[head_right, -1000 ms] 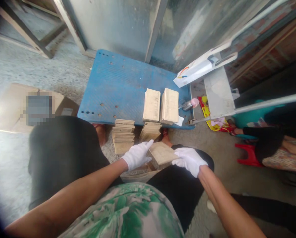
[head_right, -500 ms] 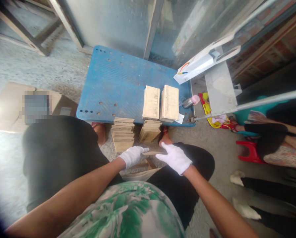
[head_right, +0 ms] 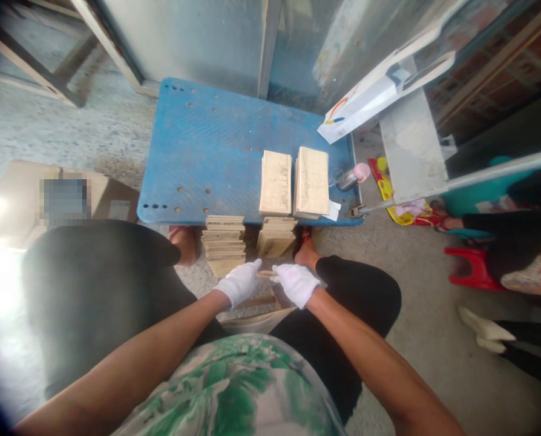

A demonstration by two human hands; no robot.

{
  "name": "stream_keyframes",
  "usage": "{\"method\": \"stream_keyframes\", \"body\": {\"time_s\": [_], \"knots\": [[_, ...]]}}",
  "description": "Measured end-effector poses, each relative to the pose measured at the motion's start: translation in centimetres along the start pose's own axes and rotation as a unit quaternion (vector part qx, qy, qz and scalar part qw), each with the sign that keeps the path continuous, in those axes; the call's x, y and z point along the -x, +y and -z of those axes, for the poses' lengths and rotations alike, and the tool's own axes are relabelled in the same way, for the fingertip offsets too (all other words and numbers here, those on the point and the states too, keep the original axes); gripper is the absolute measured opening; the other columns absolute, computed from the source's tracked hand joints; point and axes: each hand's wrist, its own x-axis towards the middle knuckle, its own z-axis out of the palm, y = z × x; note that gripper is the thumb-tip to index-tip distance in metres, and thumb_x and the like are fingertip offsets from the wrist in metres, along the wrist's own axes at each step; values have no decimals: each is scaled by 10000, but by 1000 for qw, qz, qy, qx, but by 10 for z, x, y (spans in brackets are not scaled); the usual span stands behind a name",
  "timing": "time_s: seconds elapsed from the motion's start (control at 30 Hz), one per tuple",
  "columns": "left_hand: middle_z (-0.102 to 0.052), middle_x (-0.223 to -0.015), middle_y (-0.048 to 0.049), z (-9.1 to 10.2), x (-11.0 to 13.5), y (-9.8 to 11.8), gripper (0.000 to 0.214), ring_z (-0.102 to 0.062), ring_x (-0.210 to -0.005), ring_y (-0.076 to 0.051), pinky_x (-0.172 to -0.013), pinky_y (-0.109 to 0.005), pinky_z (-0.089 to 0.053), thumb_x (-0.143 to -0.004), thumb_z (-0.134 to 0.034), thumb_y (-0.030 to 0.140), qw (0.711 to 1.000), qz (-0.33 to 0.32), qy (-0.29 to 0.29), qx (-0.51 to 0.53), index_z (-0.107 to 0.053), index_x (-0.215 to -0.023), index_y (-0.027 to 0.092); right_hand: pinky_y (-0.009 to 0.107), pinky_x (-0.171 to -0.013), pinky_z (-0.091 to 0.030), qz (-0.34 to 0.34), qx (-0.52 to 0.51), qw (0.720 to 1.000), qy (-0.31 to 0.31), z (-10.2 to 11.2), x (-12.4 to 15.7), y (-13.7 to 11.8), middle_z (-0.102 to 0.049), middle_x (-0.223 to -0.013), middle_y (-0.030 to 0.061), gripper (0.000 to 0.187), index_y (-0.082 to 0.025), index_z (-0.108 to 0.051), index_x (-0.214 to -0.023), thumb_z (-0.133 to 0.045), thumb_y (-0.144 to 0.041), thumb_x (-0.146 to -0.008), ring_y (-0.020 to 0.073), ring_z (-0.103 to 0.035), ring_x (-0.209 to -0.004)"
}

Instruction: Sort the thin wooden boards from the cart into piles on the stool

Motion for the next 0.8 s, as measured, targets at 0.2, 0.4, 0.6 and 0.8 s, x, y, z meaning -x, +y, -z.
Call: {"method": "stream_keyframes", "body": {"time_s": [0.2,0.4,0.6,0.8], "knots": [[-682,-1067,-194,-7,-2,-8,416,-647,-1001,-318,-852,-369,-504,-764,-574,399,997,11,-63,-47,-666,-1056,118,313,-895,-438,-23,-2,1000,-18,-2,-35,12,-623,-1219,122,387,-152,-591,-1239,-396,-343,-965,253,-591,-1085],[-694,-1043,-177,-9,-1,-3,462,-658,-970,-322,-822,-381,-515,-753,-547,479,994,-13,-97,-55,-687,-1034,140,306,-813,-451,-42,3,999,-29,-2,-62,30,-666,-1114,135,374,-146,-640,-1123,-417,-393,-952,259,-627,-1007],[-700,-1021,-182,-7,1,2,463,-660,-970,-321,-820,-380,-512,-782,-510,478,992,-18,-107,-61,-687,-1041,137,291,-848,-431,-47,7,998,-41,-7,-89,39,-654,-1157,114,337,-192,-649,-1127,-459,-393,-934,246,-606,-1058],[-693,-1048,-187,-7,3,3,444,-656,-980,-329,-822,-390,-510,-784,-502,437,993,-22,-102,-60,-679,-1059,135,304,-826,-437,-60,8,998,-21,-8,-105,41,-684,-1073,118,303,-191,-675,-1042,-495,-398,-913,256,-625,-1005]]}}
